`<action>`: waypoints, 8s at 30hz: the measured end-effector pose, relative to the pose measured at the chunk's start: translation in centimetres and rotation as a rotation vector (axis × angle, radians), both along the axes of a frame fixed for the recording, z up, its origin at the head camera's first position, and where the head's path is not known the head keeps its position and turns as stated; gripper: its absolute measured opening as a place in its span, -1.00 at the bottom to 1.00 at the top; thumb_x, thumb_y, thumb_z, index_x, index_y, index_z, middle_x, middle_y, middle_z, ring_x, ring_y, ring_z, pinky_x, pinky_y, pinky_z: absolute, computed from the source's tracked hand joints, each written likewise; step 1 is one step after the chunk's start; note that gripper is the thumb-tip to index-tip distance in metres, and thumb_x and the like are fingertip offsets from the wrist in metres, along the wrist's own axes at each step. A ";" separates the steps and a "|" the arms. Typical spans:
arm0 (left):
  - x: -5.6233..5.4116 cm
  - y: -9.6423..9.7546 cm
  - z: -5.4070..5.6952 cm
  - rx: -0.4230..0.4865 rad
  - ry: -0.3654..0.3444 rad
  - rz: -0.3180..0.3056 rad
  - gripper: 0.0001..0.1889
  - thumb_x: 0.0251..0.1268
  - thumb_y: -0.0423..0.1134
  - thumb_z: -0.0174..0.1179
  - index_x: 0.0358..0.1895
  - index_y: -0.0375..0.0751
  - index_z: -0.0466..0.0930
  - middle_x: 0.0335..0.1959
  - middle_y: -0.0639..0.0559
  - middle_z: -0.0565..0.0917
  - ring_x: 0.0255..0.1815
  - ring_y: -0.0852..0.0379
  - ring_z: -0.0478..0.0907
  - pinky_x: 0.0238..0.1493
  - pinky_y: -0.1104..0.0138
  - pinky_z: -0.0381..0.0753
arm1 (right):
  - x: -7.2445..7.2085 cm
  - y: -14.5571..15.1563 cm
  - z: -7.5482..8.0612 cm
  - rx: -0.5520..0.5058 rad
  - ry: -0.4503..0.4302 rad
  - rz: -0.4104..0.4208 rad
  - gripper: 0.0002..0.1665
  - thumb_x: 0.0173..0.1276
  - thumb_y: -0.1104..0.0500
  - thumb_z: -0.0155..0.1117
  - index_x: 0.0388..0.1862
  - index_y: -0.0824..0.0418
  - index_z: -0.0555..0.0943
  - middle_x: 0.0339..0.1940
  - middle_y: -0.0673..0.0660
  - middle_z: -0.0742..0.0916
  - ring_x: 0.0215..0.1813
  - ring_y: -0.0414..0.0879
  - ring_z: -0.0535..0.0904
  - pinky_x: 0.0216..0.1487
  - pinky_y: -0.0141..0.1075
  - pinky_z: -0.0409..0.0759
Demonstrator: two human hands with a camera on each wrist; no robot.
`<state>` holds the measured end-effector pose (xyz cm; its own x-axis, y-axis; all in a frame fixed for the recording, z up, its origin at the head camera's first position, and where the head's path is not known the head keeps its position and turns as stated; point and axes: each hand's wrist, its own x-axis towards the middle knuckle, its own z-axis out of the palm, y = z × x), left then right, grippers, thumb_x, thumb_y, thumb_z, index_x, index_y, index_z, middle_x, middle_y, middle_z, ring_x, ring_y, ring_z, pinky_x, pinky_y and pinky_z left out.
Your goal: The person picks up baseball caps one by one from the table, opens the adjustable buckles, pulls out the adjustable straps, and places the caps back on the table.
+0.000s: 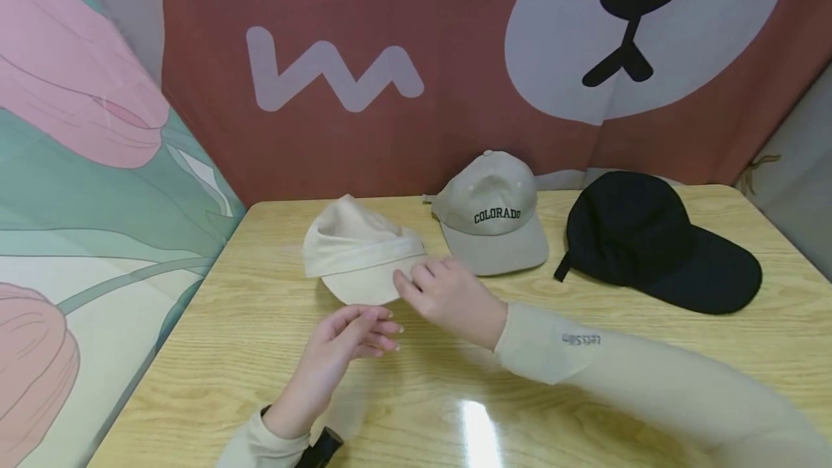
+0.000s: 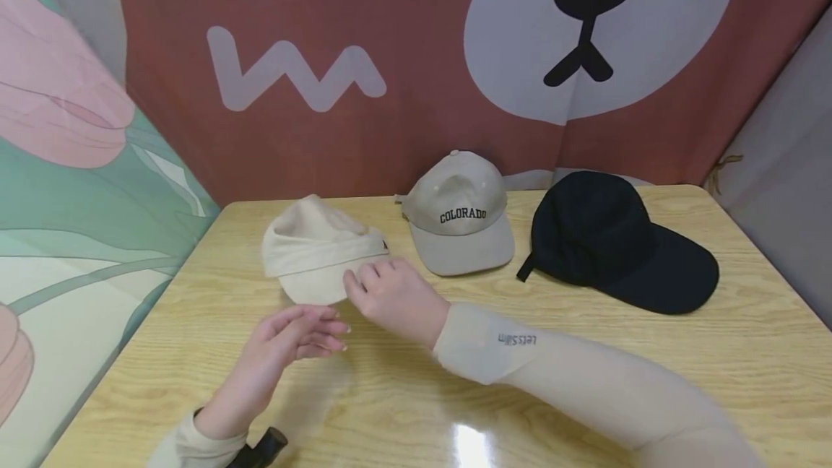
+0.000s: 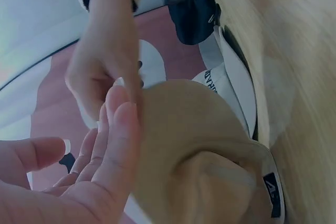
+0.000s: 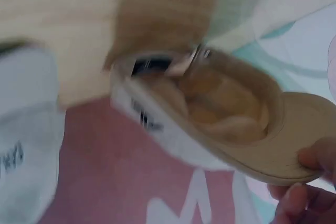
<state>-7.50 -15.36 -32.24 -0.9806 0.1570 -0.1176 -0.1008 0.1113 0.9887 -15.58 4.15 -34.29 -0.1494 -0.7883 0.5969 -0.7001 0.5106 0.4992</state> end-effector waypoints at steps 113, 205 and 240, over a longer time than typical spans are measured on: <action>-2.5 2.1 -2.5 0.049 0.008 0.000 -0.67 0.48 -0.35 -0.08 0.08 -0.61 0.43 -0.27 -0.17 0.69 -0.33 0.16 0.65 -0.20 0.30 0.66 | -1.3 14.2 1.6 -1.015 -1.163 -0.227 -0.66 0.54 0.30 -0.03 0.13 0.55 0.45 -0.17 0.50 0.63 -0.49 -0.31 0.61 -0.43 -0.47 0.61; -2.5 6.1 -1.3 -0.039 0.310 -0.005 -0.81 0.39 -0.41 0.12 -0.14 -0.54 0.59 -0.54 -0.09 0.56 -0.55 0.25 0.31 -0.49 0.43 0.33 | 0.5 11.3 6.2 -0.715 -0.630 -0.002 -0.25 0.08 0.69 0.07 0.32 0.39 0.43 0.46 0.30 0.33 0.45 0.17 0.21 0.16 -0.34 0.36; -2.9 6.5 -0.6 -0.083 0.241 -0.044 -0.85 0.28 -0.48 0.18 -0.19 -0.55 0.50 -0.48 -0.14 0.61 -0.49 0.19 0.50 -0.39 0.33 0.61 | 0.8 11.4 10.1 -0.961 -0.826 -0.148 -0.83 0.37 0.39 0.07 -0.38 0.32 0.59 -0.70 0.02 0.29 -0.64 -0.20 0.12 -0.61 -0.33 0.08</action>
<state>-10.39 -8.90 -32.79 -0.9742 0.1999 0.1045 0.1435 0.1917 0.9709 -14.76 15.52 -24.20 -0.7963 -0.0362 0.6038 -0.5302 0.5222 -0.6679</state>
